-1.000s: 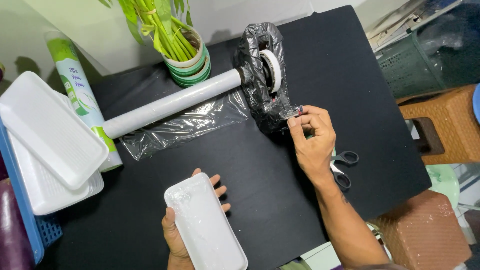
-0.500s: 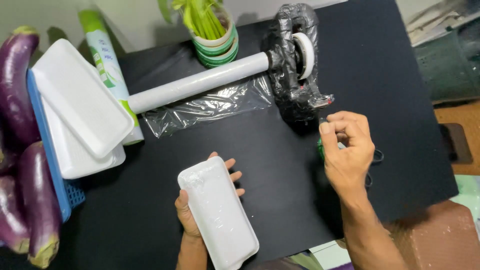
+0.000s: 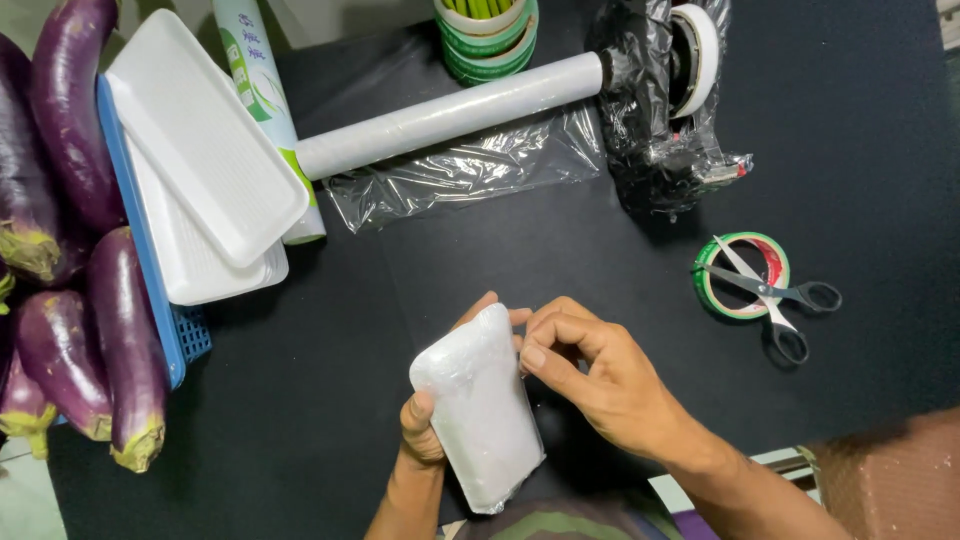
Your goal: The person places an eggplant onto a foam tray, wraps it in plastic film, and secures it with tape.
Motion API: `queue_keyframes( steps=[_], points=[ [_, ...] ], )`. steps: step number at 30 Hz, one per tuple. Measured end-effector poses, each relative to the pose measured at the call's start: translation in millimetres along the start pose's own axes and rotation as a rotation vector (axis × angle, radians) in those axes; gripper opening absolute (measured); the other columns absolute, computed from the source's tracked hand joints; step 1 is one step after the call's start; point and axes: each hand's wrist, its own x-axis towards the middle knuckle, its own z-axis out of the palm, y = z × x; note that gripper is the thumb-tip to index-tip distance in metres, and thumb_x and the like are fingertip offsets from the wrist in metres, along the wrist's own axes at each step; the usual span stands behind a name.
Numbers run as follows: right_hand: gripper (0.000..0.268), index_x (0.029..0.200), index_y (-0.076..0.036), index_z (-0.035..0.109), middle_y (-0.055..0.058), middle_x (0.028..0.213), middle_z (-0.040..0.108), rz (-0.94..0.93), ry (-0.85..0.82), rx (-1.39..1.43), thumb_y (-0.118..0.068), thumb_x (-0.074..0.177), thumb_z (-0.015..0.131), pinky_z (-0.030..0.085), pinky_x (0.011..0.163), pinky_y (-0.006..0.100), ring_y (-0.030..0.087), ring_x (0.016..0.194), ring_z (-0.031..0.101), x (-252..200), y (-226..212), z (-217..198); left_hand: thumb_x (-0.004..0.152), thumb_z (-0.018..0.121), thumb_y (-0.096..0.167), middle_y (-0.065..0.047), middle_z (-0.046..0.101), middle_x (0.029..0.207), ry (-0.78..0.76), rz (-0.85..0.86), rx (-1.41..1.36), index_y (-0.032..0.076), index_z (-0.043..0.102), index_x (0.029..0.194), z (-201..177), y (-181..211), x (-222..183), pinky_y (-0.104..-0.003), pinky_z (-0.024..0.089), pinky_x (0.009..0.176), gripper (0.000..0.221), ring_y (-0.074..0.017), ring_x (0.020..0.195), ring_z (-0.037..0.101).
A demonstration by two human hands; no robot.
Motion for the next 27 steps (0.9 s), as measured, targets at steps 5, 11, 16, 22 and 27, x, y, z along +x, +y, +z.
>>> queue_keyframes(
  steps=[5, 11, 16, 22, 27],
  points=[
    [0.026, 0.08, -0.009, 0.068, 0.001, 0.092, 0.063, 0.118, 0.001, 0.103, -0.026, 0.099, 0.064, 0.047, 0.085, 0.031, 0.014, 0.091, 0.061, -3, 2, 5, 0.093, 0.077, 0.061, -0.028, 0.042, 0.156, -0.034, 0.036, 0.113, 0.004, 0.029, 0.161, 4, 1, -1, -0.052, 0.041, 0.112, 0.101, -0.0345, 0.132, 0.053],
    [0.027, 0.081, -0.007, 0.071, 0.001, 0.091, 0.062, 0.159, -0.02, 0.129, -0.026, 0.099, 0.064, 0.045, 0.079, 0.029, 0.013, 0.083, 0.056, -2, -3, 6, 0.099, 0.073, 0.066, -0.027, 0.039, 0.16, -0.081, 0.104, 0.287, 0.004, 0.025, 0.162, 6, 4, -4, -0.058, 0.037, 0.12, 0.1, -0.0379, 0.141, 0.049],
    [0.026, 0.08, -0.006, 0.07, 0.001, 0.09, 0.062, 0.158, 0.006, 0.17, -0.023, 0.099, 0.065, 0.044, 0.081, 0.03, 0.013, 0.085, 0.055, -1, -6, 7, 0.103, 0.068, 0.069, -0.028, 0.04, 0.159, -0.102, 0.137, 0.38, 0.004, 0.027, 0.162, 10, 5, -6, -0.058, 0.037, 0.123, 0.097, -0.0401, 0.145, 0.045],
    [0.028, 0.071, -0.011, 0.068, -0.003, 0.084, 0.061, 0.28, 0.122, 0.049, -0.028, 0.092, 0.075, 0.041, 0.069, 0.027, 0.009, 0.083, 0.056, -1, -1, 17, 0.105, 0.055, 0.079, -0.03, 0.044, 0.153, -0.093, 0.244, 0.691, 0.005, 0.029, 0.16, 6, 1, -8, -0.057, 0.049, 0.115, 0.096, -0.0403, 0.136, 0.053],
    [0.034, 0.065, -0.013, 0.065, -0.002, 0.083, 0.063, 0.326, 0.067, 0.043, -0.032, 0.091, 0.076, 0.041, 0.071, 0.027, 0.008, 0.097, 0.064, 1, -3, 15, 0.106, 0.053, 0.079, -0.031, 0.043, 0.151, -0.072, 0.282, 0.731, 0.006, 0.029, 0.161, 4, -2, -11, -0.057, 0.048, 0.114, 0.095, -0.0375, 0.136, 0.05]
  ],
)
